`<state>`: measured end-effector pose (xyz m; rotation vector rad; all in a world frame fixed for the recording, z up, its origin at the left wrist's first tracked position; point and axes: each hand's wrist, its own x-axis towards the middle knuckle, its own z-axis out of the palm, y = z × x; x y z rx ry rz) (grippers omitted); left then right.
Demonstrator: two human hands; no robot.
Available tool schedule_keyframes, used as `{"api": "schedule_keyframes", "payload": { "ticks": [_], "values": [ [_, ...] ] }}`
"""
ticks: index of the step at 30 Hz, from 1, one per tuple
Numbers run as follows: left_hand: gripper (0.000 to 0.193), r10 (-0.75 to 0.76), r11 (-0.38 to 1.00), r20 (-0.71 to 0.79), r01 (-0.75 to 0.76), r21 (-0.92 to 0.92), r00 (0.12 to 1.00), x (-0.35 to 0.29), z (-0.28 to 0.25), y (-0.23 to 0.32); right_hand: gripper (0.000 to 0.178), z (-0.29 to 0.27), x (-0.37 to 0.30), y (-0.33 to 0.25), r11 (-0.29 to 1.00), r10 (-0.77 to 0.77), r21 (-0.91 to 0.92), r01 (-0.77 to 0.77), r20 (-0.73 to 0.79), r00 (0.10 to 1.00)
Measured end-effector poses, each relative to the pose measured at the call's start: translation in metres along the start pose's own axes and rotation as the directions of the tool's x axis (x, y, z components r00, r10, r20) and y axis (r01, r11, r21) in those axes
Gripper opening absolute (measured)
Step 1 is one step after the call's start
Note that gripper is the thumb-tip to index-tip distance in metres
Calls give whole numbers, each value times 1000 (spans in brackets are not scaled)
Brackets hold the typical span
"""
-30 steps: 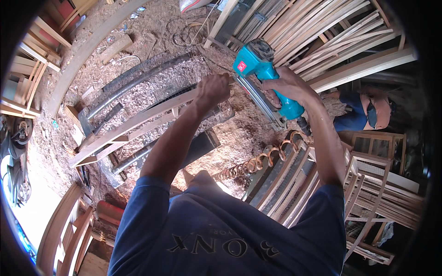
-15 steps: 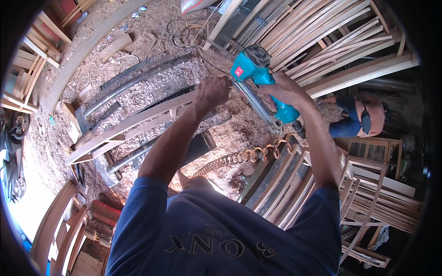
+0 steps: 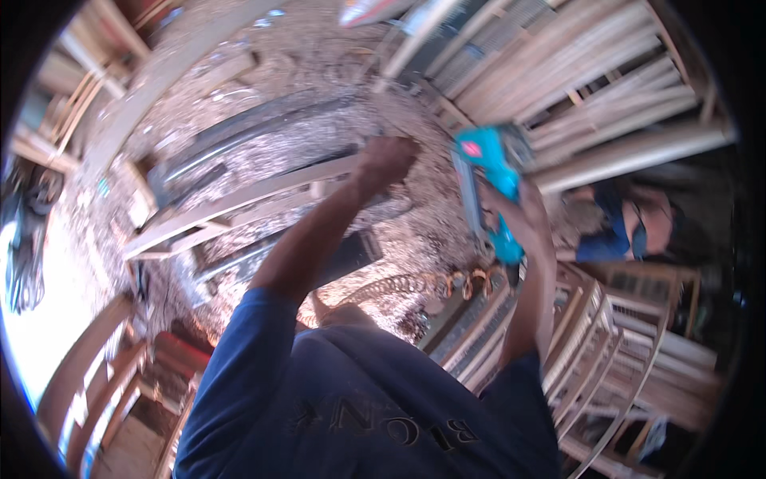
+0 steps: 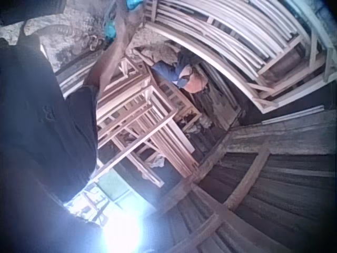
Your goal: The person assembles a wooden frame by attaching vertical supports to a horizontal piece using a nail gun. They then place a curved wooden panel on top of the assembled frame and adjust its position.
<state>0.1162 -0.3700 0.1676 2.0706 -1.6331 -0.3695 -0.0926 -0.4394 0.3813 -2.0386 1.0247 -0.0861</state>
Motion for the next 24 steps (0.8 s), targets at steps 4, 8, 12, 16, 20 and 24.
{"api": "schedule_keyframes", "payload": {
  "ticks": [4,8,12,16,20,24],
  "values": [
    [30,-94,990,-10,94,106,996,-52,-31,-20,22,47,-68,71,961,85,272,-50,-117,989],
    [16,-207,966,-117,222,136,971,-148,-81,-69,36,115,-115,157,967,253,108,-231,-288,924],
    [9,-341,935,-68,346,81,938,-201,-112,-106,42,149,-138,193,900,429,114,-421,-56,902],
    [16,-362,920,-166,381,95,917,-260,-130,-127,35,179,-151,194,958,286,45,-285,-37,957],
    [40,-549,784,-144,567,254,824,-335,-151,-147,30,207,-165,185,992,27,-125,-34,-57,998],
    [53,-608,671,-235,649,358,758,-417,-180,-188,30,227,-180,153,956,278,63,-285,104,955]
  ]
}}
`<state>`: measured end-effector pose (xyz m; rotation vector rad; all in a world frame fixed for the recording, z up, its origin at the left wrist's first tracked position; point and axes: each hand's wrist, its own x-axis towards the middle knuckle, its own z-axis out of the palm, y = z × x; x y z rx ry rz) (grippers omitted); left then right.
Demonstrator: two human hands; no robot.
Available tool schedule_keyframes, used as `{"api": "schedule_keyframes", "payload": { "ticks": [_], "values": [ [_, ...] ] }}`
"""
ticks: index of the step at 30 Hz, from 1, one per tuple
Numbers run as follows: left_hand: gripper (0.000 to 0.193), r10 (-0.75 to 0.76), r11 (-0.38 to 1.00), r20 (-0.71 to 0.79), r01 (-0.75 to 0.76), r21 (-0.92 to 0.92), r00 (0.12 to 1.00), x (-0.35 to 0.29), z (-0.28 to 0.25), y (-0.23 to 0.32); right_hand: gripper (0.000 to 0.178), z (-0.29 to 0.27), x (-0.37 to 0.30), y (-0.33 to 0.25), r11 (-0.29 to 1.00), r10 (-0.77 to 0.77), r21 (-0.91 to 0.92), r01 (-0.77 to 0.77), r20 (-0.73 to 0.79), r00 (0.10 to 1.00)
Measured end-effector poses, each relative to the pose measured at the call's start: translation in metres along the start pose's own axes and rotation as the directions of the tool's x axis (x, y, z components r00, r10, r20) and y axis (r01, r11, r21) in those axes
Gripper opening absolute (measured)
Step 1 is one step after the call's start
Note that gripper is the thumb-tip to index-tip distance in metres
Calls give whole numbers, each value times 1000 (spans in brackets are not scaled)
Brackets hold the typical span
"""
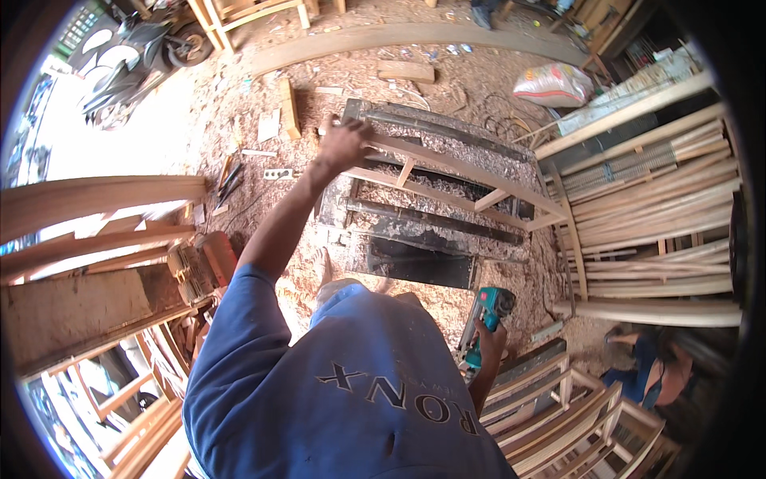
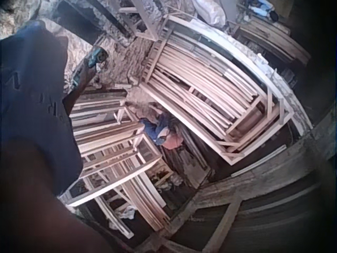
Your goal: The person assembles a wooden frame by attaching vertical supports to a horizontal piece using a nail gun. They then place a curved wooden panel on top of the assembled frame and adjust its position.
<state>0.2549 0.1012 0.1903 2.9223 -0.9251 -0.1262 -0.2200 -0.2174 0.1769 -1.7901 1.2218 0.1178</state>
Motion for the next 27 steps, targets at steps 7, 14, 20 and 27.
{"api": "schedule_keyframes", "payload": {
  "ticks": [7,14,20,27],
  "values": [
    [44,-92,728,-264,-116,-676,960,-14,29,-88,29,62,-48,-41,1000,-30,-6,30,-2,1000],
    [52,-447,312,-272,-136,-940,853,-37,68,-68,34,122,-91,-50,1000,29,-9,-29,-40,999],
    [47,-451,413,-353,-158,-897,820,-33,76,-73,35,138,-120,-43,994,89,-63,-94,-66,994],
    [46,-438,385,-379,-211,-898,815,-33,75,-74,39,131,-115,-9,989,86,-107,-98,-111,990]
  ]
}}
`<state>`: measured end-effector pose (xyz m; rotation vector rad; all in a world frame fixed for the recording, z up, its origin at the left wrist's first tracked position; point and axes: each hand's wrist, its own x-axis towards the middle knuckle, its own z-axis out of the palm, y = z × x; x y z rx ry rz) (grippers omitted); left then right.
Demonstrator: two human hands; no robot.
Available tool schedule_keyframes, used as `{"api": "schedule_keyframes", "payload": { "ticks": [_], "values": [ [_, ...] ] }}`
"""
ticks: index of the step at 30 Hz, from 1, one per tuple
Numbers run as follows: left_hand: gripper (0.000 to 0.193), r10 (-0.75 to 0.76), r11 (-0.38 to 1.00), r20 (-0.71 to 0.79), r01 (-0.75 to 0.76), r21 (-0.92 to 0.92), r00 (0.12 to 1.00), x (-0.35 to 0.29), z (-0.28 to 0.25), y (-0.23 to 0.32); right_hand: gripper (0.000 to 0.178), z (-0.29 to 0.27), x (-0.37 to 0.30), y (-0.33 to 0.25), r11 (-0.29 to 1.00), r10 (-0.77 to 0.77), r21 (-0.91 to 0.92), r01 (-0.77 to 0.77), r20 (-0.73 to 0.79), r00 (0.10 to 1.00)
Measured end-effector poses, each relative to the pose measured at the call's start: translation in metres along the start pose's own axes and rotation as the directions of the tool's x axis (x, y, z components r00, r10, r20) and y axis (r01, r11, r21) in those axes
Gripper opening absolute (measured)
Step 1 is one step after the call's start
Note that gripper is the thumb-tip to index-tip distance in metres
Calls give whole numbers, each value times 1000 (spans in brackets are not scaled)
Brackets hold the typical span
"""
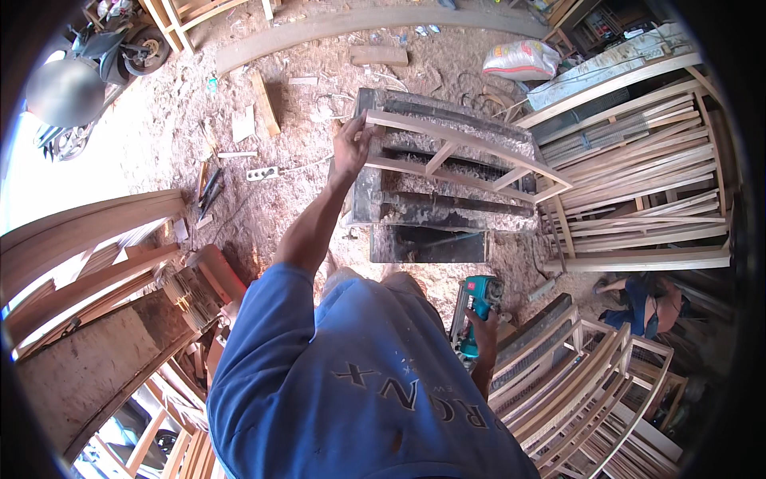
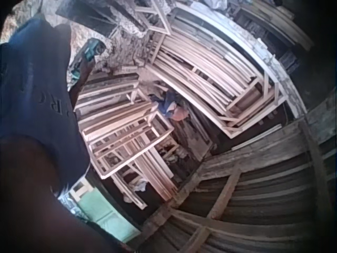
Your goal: The person assembles a wooden frame by attaching vertical supports to a horizontal piece using a nail gun. They then place a curved wooden panel on top of the assembled frame and adjust its position.
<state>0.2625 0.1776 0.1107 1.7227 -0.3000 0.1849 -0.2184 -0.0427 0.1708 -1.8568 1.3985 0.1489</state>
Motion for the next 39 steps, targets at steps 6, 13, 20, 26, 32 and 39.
{"api": "schedule_keyframes", "payload": {
  "ticks": [6,13,20,26,32,39],
  "values": [
    [44,109,994,-65,-111,-17,992,0,2,1,33,-10,-7,-22,999,25,36,-27,58,998],
    [40,95,995,-8,-95,-19,995,0,-7,-3,34,-31,-16,-106,919,-216,-300,256,159,963],
    [40,183,970,-36,-186,-158,982,-7,-13,-16,39,-30,-19,-283,859,-304,-310,408,332,893],
    [38,209,972,-14,-209,-111,978,-9,-14,-28,27,20,-17,-435,801,-430,-185,570,484,762],
    [34,232,946,-23,-231,-227,972,-9,-21,-26,24,70,-9,-506,807,-353,-203,554,586,729],
    [33,260,955,5,-256,-150,966,-2,-20,-35,24,90,-11,-513,759,-314,-266,594,651,692]
  ]
}}
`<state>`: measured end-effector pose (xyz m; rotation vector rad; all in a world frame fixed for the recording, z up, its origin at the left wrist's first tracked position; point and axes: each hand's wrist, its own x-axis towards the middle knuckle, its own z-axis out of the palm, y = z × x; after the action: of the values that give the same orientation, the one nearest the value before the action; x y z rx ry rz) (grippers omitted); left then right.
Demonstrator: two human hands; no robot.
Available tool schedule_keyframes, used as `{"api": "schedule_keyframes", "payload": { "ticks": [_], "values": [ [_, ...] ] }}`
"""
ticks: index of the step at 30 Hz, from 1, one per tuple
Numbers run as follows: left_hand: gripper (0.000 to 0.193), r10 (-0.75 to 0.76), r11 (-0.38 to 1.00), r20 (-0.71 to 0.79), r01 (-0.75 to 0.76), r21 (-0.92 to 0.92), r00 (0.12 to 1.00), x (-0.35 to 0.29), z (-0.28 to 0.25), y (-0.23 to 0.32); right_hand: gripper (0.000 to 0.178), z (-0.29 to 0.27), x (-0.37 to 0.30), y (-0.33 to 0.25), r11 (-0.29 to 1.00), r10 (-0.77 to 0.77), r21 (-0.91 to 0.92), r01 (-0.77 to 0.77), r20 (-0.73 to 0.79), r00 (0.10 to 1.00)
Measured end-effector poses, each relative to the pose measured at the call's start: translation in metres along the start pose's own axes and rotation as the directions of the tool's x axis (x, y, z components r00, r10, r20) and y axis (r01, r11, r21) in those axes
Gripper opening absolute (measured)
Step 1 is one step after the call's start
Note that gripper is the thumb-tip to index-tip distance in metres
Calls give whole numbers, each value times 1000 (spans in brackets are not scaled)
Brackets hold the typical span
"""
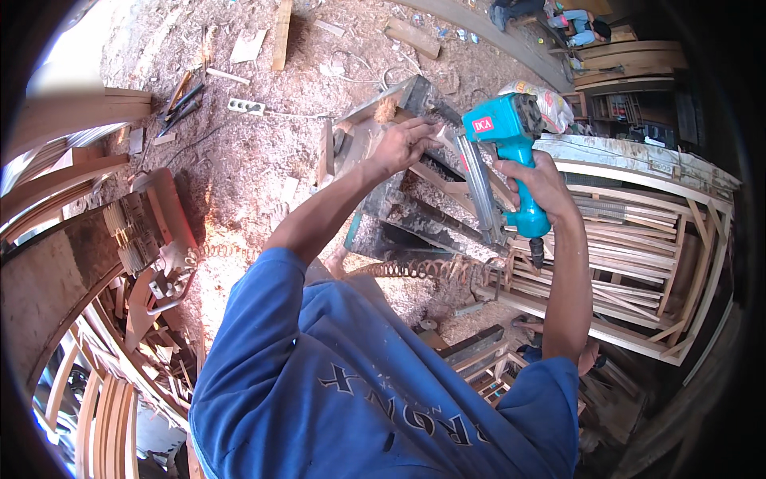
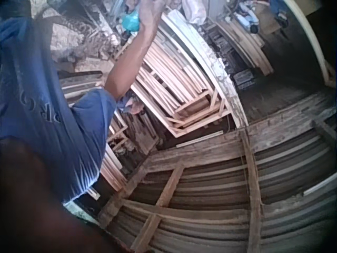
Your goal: The person assembles a wooden frame by attaching vertical supports to a horizontal piece using a nail gun. They then place a curved wooden panel on top of the assembled frame and adjust its position.
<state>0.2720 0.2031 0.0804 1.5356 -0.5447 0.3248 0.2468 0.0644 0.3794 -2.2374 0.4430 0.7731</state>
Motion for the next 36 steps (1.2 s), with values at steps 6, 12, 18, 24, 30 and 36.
{"api": "schedule_keyframes", "payload": {
  "ticks": [6,12,18,24,30,36],
  "values": [
    [31,67,998,-69,-66,8,995,1,4,-4,25,-2,1,3,999,38,8,-38,-39,999],
    [31,42,999,-29,-42,-6,999,1,2,-2,26,-2,-2,3,999,24,22,-23,-36,999],
    [31,43,999,-32,-44,-31,999,2,1,-1,27,0,1,3,999,36,17,-35,-65,997],
    [32,-5,1000,15,5,-8,1000,3,-1,0,27,3,1,4,1000,31,4,-31,-57,998],
    [31,-18,1000,17,18,6,1000,2,-1,0,27,3,1,0,999,13,-46,-16,-65,998],
    [31,31,1000,11,-31,2,999,4,-1,-4,26,2,4,-2,996,9,-90,-14,-56,998]
  ]
}}
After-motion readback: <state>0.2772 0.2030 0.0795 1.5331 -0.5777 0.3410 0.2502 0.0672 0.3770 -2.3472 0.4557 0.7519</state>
